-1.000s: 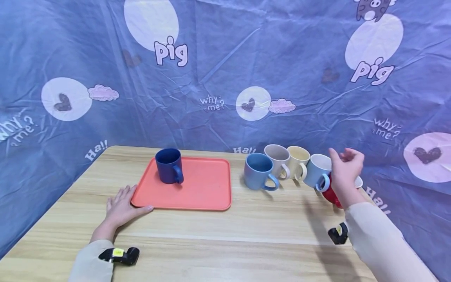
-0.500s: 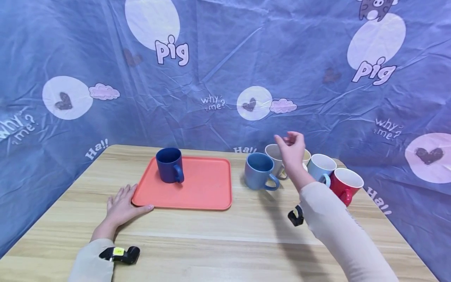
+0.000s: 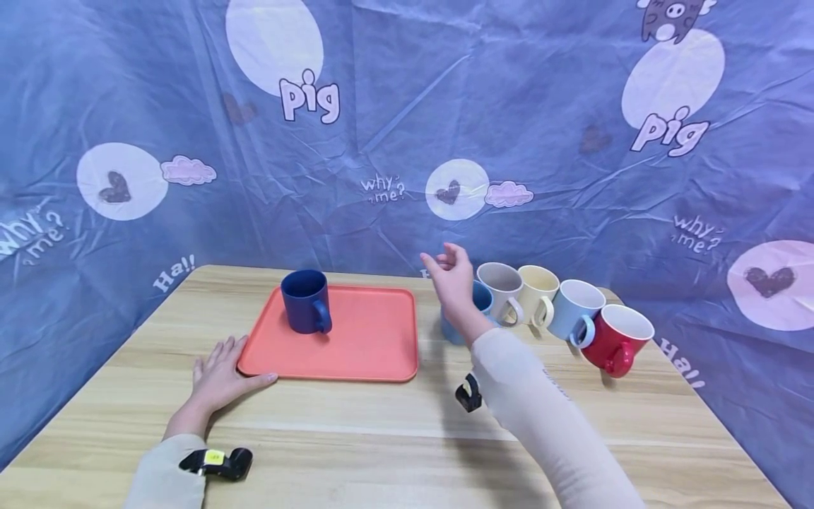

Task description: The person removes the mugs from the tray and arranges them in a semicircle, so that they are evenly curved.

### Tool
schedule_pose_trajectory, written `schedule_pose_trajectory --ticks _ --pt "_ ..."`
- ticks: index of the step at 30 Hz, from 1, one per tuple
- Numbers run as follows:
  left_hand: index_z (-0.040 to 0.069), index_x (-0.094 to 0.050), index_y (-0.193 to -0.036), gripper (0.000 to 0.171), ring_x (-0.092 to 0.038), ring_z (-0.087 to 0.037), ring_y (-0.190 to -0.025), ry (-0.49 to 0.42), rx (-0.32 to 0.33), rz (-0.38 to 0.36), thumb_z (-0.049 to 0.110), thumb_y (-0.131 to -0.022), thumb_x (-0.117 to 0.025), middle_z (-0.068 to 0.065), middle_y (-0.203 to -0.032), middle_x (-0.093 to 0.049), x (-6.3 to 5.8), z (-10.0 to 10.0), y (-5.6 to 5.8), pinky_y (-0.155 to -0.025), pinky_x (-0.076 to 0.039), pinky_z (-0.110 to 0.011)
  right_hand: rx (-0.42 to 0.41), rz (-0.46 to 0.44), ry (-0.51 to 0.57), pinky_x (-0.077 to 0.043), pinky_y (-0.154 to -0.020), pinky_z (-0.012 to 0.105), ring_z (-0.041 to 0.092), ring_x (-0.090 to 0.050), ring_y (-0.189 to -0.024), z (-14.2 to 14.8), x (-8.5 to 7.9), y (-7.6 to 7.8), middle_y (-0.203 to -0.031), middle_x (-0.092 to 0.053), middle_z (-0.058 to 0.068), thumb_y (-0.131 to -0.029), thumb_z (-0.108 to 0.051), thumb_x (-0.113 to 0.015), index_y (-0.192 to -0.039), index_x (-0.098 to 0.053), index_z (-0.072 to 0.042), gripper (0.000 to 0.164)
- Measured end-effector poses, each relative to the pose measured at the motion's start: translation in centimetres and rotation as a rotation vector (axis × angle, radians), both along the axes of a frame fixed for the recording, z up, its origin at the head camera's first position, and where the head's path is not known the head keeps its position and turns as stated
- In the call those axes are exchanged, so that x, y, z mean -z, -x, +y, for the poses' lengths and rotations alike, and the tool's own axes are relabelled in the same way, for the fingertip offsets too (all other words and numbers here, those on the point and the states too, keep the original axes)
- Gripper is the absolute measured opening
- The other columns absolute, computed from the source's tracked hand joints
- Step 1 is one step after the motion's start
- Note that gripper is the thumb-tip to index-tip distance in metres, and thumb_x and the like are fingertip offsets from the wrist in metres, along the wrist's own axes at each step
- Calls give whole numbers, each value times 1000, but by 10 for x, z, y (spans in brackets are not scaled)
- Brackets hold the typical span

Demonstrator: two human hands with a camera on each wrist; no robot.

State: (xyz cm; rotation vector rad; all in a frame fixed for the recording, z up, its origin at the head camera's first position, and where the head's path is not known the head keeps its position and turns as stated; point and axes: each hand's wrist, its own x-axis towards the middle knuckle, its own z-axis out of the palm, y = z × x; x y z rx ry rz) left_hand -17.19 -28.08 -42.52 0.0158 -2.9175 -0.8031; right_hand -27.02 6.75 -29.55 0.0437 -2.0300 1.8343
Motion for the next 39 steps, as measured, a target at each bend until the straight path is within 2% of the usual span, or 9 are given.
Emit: schedule_pose_trajectory --ticks 7,16,23,31,34,39 --pt "-4 -20 -134 105 -3 -46 -122 -1 -1 -9 62 -63 -61 -33 -134 -12 1 1 1 -89 9 -62 -52 -67 -15 -43 -77 32 23 -51 -90 -30 13 -3 -101 -55 17 -74 -19 -68 -120 -46 -2 53" --pt "-4 -20 -134 105 -3 -46 -122 8 2 1 62 -63 -61 -33 -134 -12 -1 1 4 -89 8 -62 -151 -153 -25 -45 -75 30 24 -57 -88 -65 39 -4 -95 -58 15 -75 -22 -67 -123 -42 1 59" --pt "-4 -20 -134 105 -4 -46 -122 11 -5 -1 62 -63 -61 -33 -134 -12 0 0 3 -89 8 -62 -316 -236 -81 -43 -79 30 21 -55 -93 -96 52 -16 -101 -58 11 -75 -35 -66 -127 -39 -2 67" --pt "-3 -19 -134 106 -3 -46 -122 9 -11 -17 63 -63 -60 -33 -134 -12 1 1 2 -88 9 -62 -536 -262 29 -36 -89 36 25 -47 -108 -118 68 -29 -120 -47 20 -79 -33 -62 -130 -33 -1 67" --pt "-3 -19 -134 106 -4 -46 -122 14 -13 -16 63 -63 -60 -33 -134 -12 1 0 3 -89 8 -62 -576 -291 83 -32 -93 37 25 -43 -111 -122 72 -31 -122 -46 19 -81 -35 -58 -131 -30 0 68" --pt "-3 -19 -134 106 -3 -46 -122 16 -15 -20 64 -63 -60 -33 -134 -11 1 0 2 -89 9 -62 -607 -337 107 -27 -96 38 24 -39 -115 -126 76 -33 -126 -42 15 -83 -41 -52 -133 -27 0 70"
